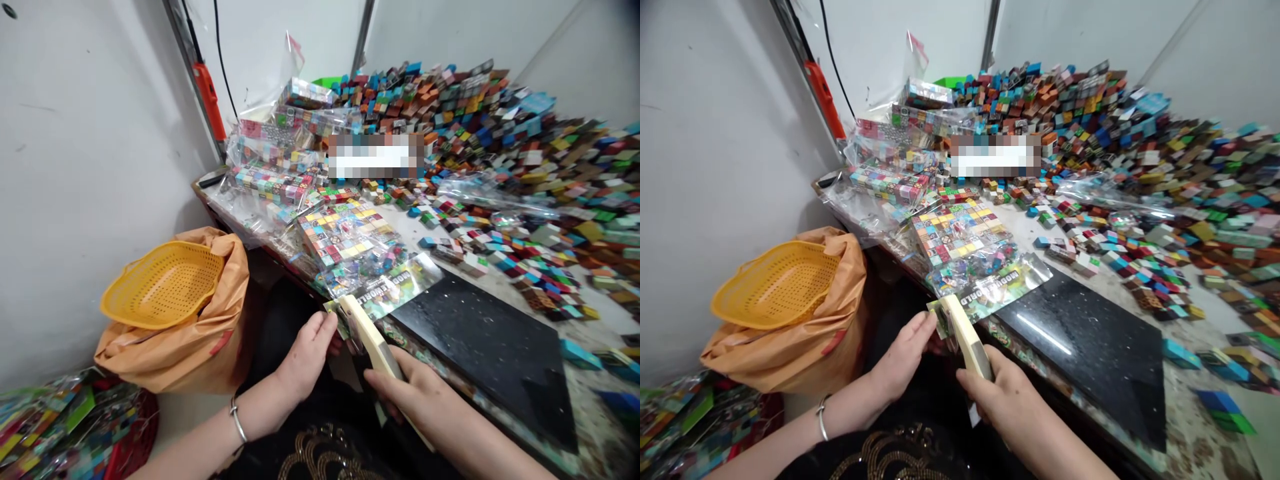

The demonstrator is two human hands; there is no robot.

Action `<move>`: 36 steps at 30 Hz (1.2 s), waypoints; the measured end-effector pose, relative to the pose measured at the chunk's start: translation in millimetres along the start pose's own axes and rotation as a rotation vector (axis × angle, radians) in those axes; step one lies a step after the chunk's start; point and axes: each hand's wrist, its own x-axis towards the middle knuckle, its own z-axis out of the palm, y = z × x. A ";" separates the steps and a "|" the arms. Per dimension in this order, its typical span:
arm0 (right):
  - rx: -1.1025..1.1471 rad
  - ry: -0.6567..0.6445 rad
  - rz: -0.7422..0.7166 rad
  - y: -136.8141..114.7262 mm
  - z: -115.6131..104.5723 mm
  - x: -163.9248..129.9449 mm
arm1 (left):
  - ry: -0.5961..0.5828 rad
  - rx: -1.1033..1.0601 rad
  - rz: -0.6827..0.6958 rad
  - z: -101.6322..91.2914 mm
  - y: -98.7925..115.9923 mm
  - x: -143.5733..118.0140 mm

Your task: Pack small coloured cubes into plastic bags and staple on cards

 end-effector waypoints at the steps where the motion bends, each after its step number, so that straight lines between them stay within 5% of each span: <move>1: 0.043 -0.009 0.013 -2.0 1.8 -0.4 | -0.068 -0.075 -0.025 0.1 -3.7 -3.7; 6: 0.173 -0.040 -0.004 -3.6 9.0 1.6 | -0.497 -0.279 -0.194 5.5 -16.9 -17.3; 16: 0.085 -0.103 -0.004 -12.6 2.8 -0.9 | -0.578 -0.179 -0.233 -2.8 -1.8 -20.1; 18: 0.095 -0.115 0.005 -9.4 -0.2 -0.1 | -0.513 -0.181 -0.232 -6.5 -1.9 -15.5; 24: -0.067 -0.049 -0.026 -1.3 -2.8 0.9 | -0.013 -0.019 -0.111 -8.8 -0.3 8.1; 30: -0.339 0.163 -0.199 16.2 4.8 1.6 | 0.108 0.181 -0.081 -3.1 4.5 13.9; 36: -0.320 0.153 -0.234 22.6 0.7 -0.9 | 0.142 0.154 -0.079 -1.3 6.0 11.5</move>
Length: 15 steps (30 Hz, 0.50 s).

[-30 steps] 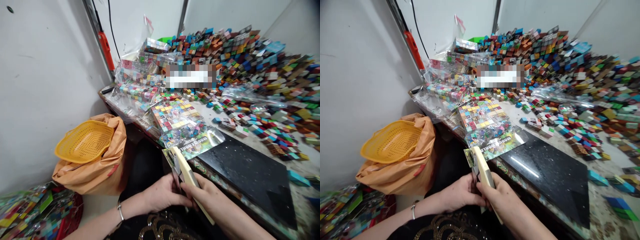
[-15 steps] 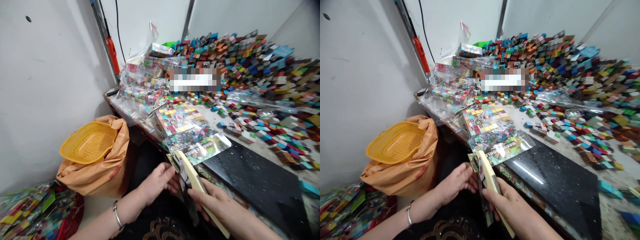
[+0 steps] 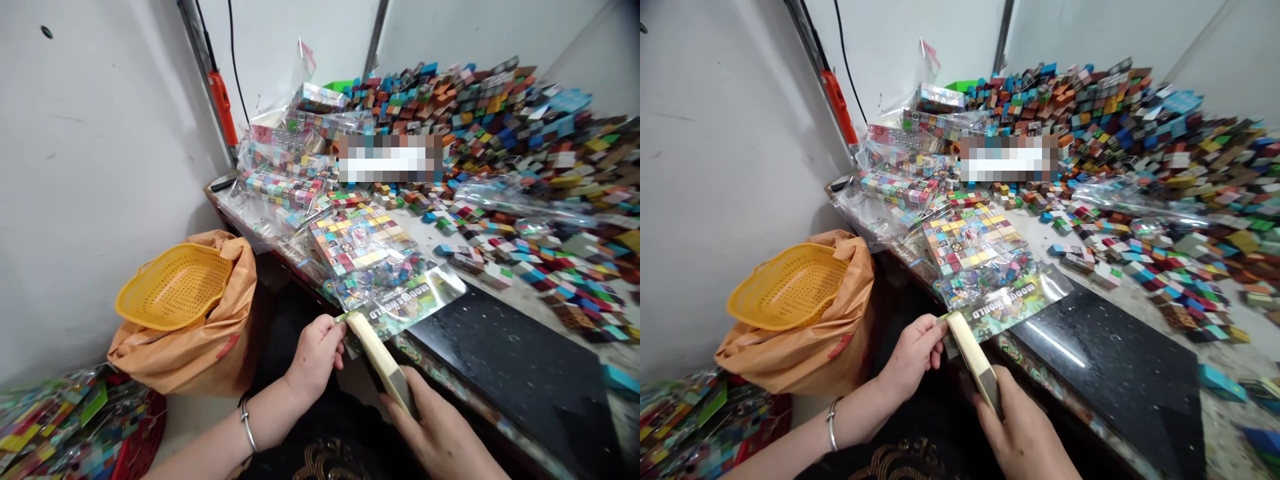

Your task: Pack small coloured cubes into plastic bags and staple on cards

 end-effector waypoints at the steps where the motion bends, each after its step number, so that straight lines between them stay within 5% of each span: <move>1: 0.015 -0.010 0.016 0.7 -0.2 0.0 | -0.006 0.002 0.004 -0.5 0.6 0.0; 8: 0.171 -0.045 0.070 20.3 13.6 7.7 | -0.110 -0.025 -0.005 -5.3 -1.0 1.9; 15: 0.331 -0.256 0.160 8.6 13.9 15.4 | -0.128 -0.076 -0.011 -7.3 -3.4 6.2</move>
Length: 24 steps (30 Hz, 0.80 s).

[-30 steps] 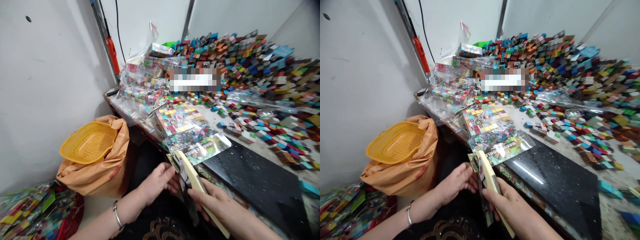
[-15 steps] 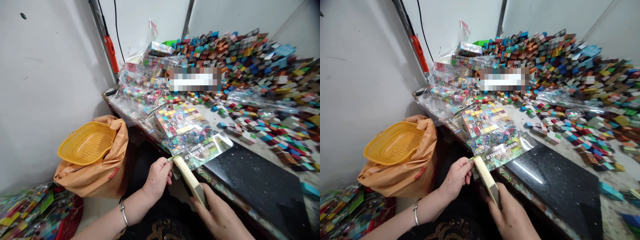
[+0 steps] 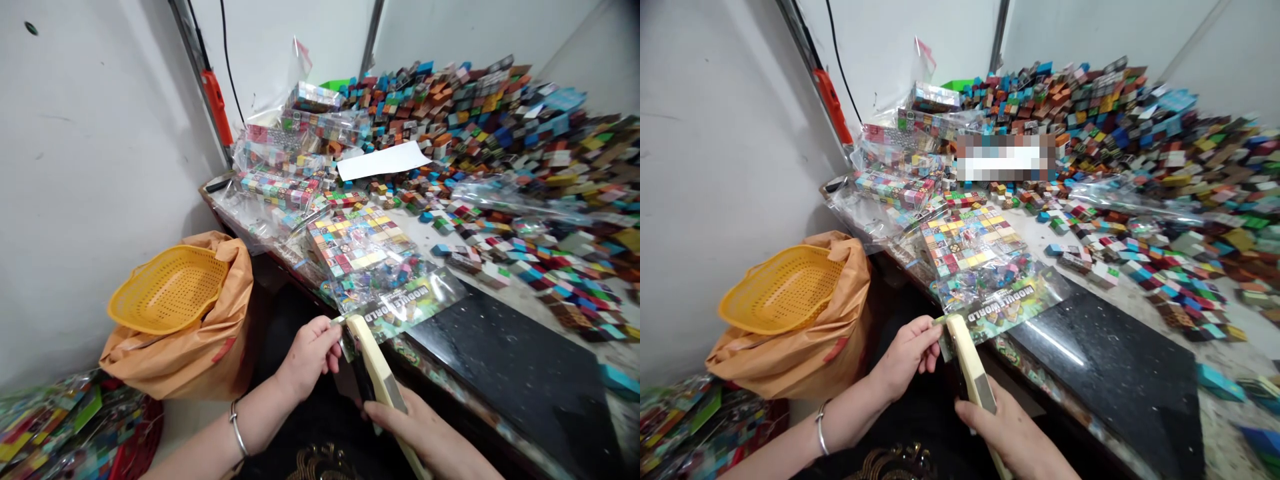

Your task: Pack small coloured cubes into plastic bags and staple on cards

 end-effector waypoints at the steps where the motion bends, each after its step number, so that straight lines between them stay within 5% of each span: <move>1: -0.093 0.055 -0.044 2.9 0.6 2.9 | 0.017 0.006 -0.002 -0.5 -0.2 0.7; 6: -0.626 0.537 -0.350 41.8 3.6 23.2 | 0.073 0.027 -0.026 -2.5 -4.5 4.5; 9: -0.588 0.448 -0.274 47.2 7.2 25.8 | 0.058 0.040 -0.035 -3.9 -7.6 6.1; 13: -0.364 0.331 -0.183 24.5 11.3 16.2 | 0.057 0.036 -0.019 -7.6 -9.0 7.2; 18: 0.053 0.009 -0.062 6.3 8.3 6.0 | 0.035 0.023 0.022 -10.4 -6.0 7.8; 24: 0.129 -0.002 -0.013 2.1 4.0 1.4 | 0.073 0.032 0.039 -8.1 0.7 7.4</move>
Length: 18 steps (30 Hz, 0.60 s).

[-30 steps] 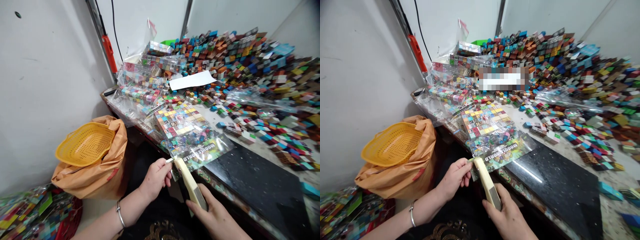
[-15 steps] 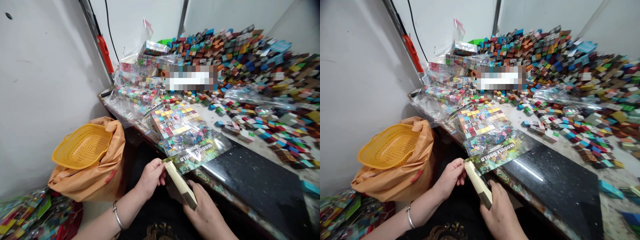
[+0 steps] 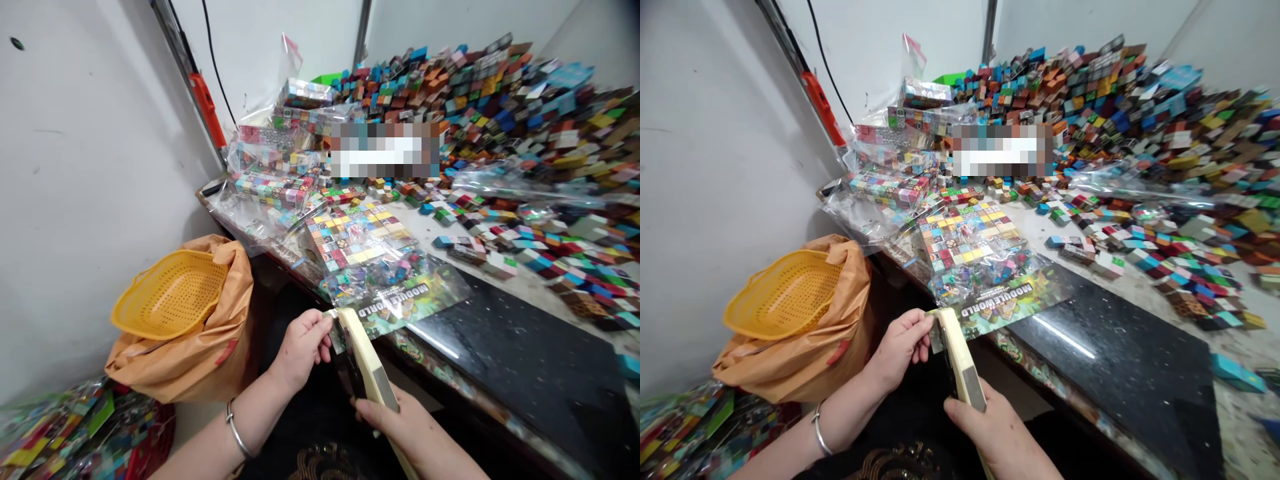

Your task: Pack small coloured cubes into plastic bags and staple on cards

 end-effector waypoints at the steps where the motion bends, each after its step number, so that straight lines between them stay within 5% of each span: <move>1: 0.018 -0.007 0.041 0.1 -0.4 -1.9 | 0.004 0.004 0.003 0.5 1.5 -0.3; 9: 0.513 -0.125 0.188 7.7 -0.1 -14.0 | -0.074 0.033 0.024 2.2 17.5 -1.8; 18: 0.207 -0.006 0.201 11.1 1.5 -8.8 | -0.089 0.105 0.042 -1.9 13.1 -1.9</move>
